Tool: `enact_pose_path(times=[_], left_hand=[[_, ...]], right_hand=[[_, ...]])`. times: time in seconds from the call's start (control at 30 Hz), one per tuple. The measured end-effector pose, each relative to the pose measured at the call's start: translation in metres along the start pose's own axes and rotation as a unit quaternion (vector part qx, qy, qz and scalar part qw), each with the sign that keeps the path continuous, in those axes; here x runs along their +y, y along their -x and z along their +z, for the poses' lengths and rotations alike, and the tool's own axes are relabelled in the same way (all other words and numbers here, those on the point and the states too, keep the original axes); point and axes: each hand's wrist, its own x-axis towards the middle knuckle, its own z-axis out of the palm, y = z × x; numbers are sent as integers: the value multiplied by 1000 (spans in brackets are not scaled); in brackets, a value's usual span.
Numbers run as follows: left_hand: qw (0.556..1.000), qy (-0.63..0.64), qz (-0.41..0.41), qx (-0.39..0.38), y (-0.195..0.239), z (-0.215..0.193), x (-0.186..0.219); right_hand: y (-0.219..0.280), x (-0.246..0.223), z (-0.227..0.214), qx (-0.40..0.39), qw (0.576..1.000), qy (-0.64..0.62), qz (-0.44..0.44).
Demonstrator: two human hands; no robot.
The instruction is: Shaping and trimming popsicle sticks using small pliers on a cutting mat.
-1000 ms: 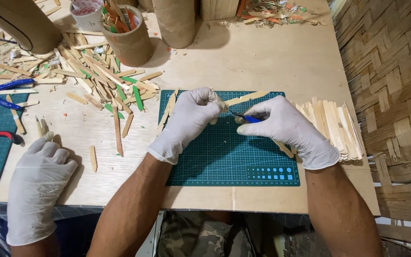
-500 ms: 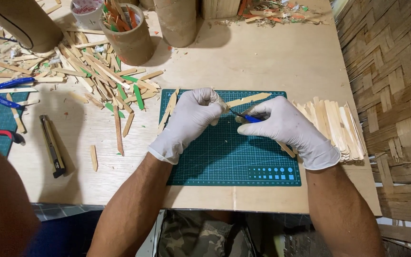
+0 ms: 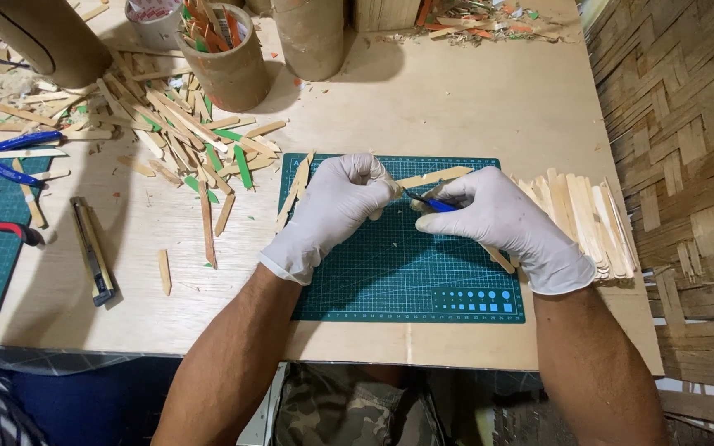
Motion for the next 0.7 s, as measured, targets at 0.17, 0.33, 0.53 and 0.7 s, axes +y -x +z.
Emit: enact_pose_path(times=[0.17, 0.33, 0.53, 0.7], left_hand=[[1000, -2, 0, -2, 0, 0, 1], [1000, -11, -4, 3, 1, 1, 1], [1000, 6, -12, 14, 2, 1, 4], [1000, 19, -14, 13, -2, 2, -3]], right_hand=[[2, -3, 0, 4, 1000, -8, 0], [0, 1, 2, 21, 999, -23, 10], [-1, 3, 3, 39, 999, -31, 17], [-4, 13, 4, 61, 998, 11, -18]])
